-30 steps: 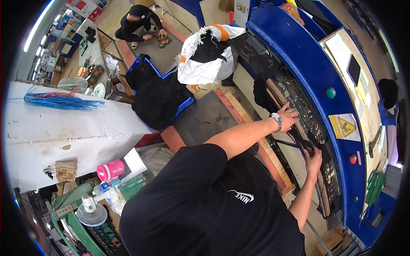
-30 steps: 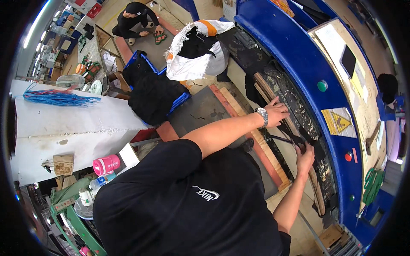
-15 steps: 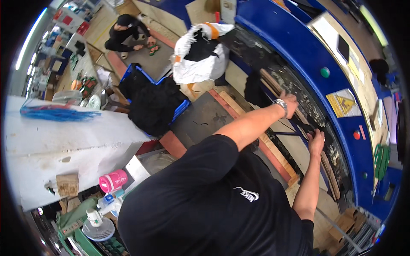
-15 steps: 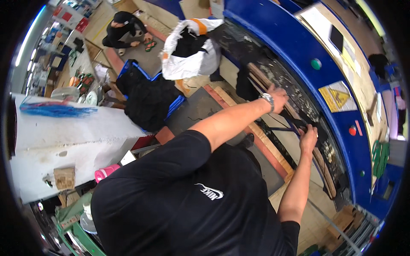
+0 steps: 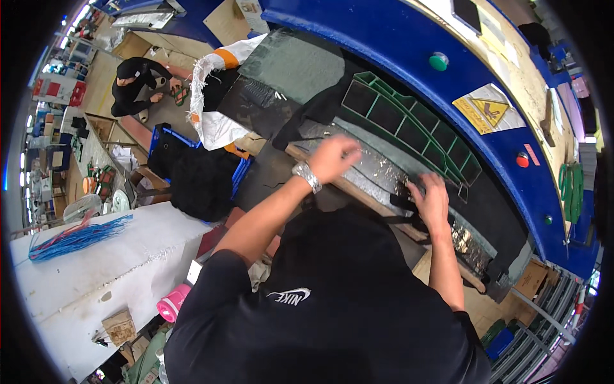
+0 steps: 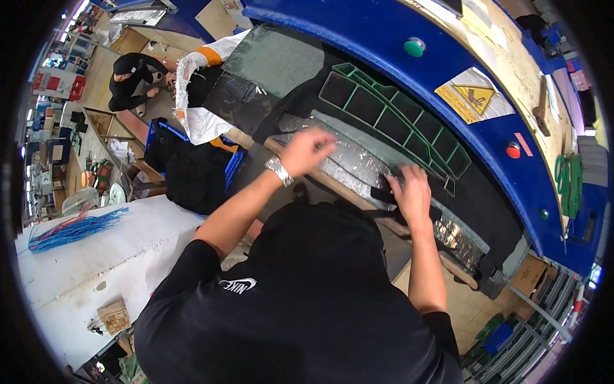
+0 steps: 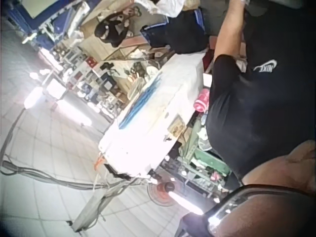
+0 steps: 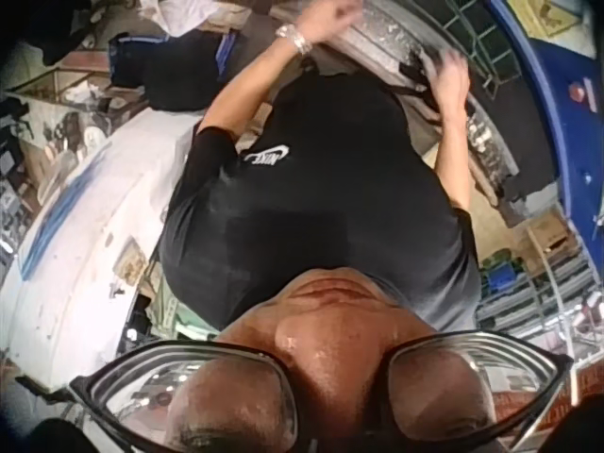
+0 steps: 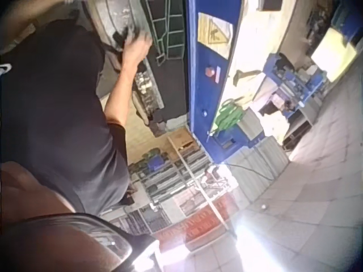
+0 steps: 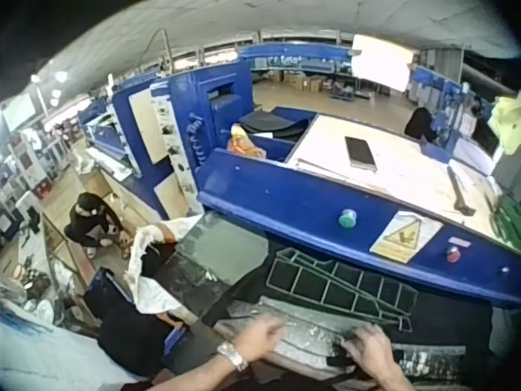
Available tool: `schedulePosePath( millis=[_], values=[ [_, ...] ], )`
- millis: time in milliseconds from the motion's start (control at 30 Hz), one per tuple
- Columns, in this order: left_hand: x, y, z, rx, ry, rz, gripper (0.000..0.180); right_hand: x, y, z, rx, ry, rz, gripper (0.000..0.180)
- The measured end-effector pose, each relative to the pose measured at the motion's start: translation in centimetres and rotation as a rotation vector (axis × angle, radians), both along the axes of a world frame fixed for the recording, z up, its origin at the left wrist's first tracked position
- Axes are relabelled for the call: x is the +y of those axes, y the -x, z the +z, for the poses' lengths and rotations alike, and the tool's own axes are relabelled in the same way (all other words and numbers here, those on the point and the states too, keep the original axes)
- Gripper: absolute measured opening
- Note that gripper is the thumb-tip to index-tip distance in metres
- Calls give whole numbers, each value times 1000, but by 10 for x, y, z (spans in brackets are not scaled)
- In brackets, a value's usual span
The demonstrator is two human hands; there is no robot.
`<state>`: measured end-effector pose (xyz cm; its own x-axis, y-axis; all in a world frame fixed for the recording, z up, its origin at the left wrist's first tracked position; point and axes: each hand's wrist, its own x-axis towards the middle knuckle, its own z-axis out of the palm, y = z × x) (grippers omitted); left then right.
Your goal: The person places a green plastic frame onto a large black carpet piece on a workbench. They then pick up a black fabric strip, fold it, and place it into a blue crate. The person briefly uses a hammer on a small object on the floor before returning to the workbench to adjust the frame and fabric again.
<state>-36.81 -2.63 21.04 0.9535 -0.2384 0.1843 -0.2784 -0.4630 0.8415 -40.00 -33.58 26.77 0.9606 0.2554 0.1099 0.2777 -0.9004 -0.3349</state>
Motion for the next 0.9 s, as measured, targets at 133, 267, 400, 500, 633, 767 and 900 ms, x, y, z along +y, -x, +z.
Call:
schedulePosePath(
  millis=[133, 267, 400, 500, 633, 767, 900],
  values=[
    [36, -48, 4, 30, 77, 359, 23, 47, -30, -17, -156, 22, 278, 36],
    [66, -62, -58, 472, 164, 269, 32, 65, -27, -60, -142, 130, 435, 15],
    [73, -57, -56, 661, 193, 208, 30, 62, -23, -37, -123, -143, 434, 16],
    [72, -47, -39, 472, -63, 178, 23, 62, -7, 9, -159, -140, 396, 21],
    [49, -46, -16, 381, -487, 280, 44, 60, 34, 76, -88, -96, 315, 29],
    [32, -52, -5, 475, -604, 253, 44, 58, 77, 104, 80, -36, 436, 22],
    [34, -55, -24, 403, -560, 190, 34, 64, 99, 60, 251, -20, 483, 16]
  ],
)
